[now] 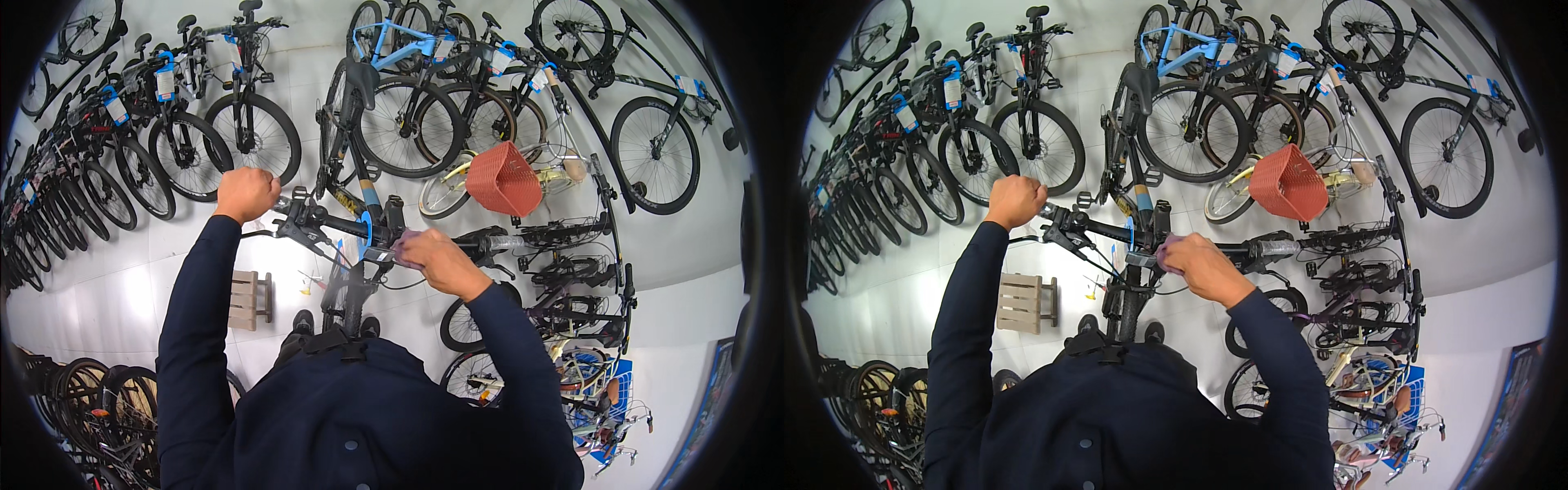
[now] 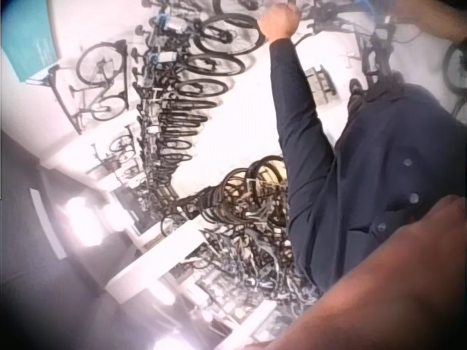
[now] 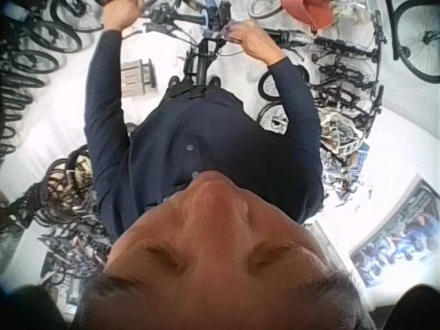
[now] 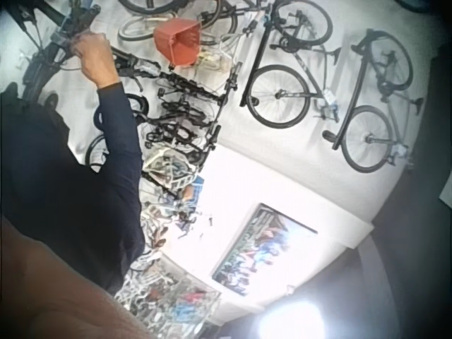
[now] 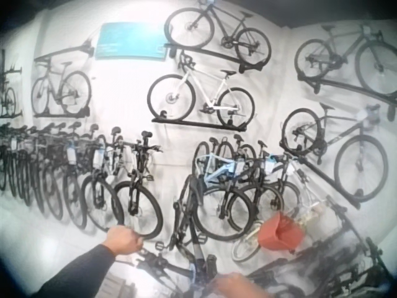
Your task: The person wipes a bicycle with a purple cloth, cleaning the front fork, handlebars, seat, frame, and wheels in a bicycle shop. The person uses the cloth to wipe each component methodically.
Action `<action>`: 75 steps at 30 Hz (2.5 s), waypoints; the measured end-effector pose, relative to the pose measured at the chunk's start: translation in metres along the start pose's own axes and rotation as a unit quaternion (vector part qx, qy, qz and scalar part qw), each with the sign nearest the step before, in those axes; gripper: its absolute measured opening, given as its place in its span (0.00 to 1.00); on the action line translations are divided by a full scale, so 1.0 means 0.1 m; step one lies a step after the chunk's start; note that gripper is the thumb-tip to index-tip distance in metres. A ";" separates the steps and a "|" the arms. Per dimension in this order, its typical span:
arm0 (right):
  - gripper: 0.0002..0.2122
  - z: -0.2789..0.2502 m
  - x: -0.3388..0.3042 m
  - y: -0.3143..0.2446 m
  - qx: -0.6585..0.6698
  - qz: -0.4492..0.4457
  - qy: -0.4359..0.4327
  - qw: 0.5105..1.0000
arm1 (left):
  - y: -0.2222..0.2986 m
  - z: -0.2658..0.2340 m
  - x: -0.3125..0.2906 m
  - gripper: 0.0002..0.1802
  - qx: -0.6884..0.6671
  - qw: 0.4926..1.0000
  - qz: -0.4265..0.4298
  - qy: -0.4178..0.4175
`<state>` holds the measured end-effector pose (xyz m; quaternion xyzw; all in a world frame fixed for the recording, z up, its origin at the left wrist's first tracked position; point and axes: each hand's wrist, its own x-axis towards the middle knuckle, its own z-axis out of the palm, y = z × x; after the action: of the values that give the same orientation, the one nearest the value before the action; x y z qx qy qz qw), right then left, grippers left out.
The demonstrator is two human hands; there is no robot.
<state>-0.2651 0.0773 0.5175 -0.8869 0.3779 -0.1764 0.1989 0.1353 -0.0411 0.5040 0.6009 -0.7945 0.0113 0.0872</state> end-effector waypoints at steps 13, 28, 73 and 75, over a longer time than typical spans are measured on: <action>0.16 0.41 0.37 0.19 0.071 0.092 0.077 0.990 | -0.02 0.00 0.01 0.21 0.035 0.999 0.021 -0.007; 0.18 0.11 0.45 0.54 0.474 0.277 0.078 0.833 | -0.04 0.02 -0.01 0.20 0.014 1.000 0.026 0.001; 0.10 -0.09 0.00 0.19 0.094 -0.011 -0.034 0.995 | -0.01 -0.03 -0.03 0.21 -0.009 0.999 0.046 0.026; 0.10 -0.25 -0.06 0.19 0.111 0.048 0.043 0.992 | -0.01 -0.02 -0.03 0.21 -0.010 0.999 0.041 0.022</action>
<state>-0.2923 0.0642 0.5286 -0.8315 0.4066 -0.2452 0.2883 0.1369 -0.0384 0.5053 0.5663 -0.8166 0.0197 0.1099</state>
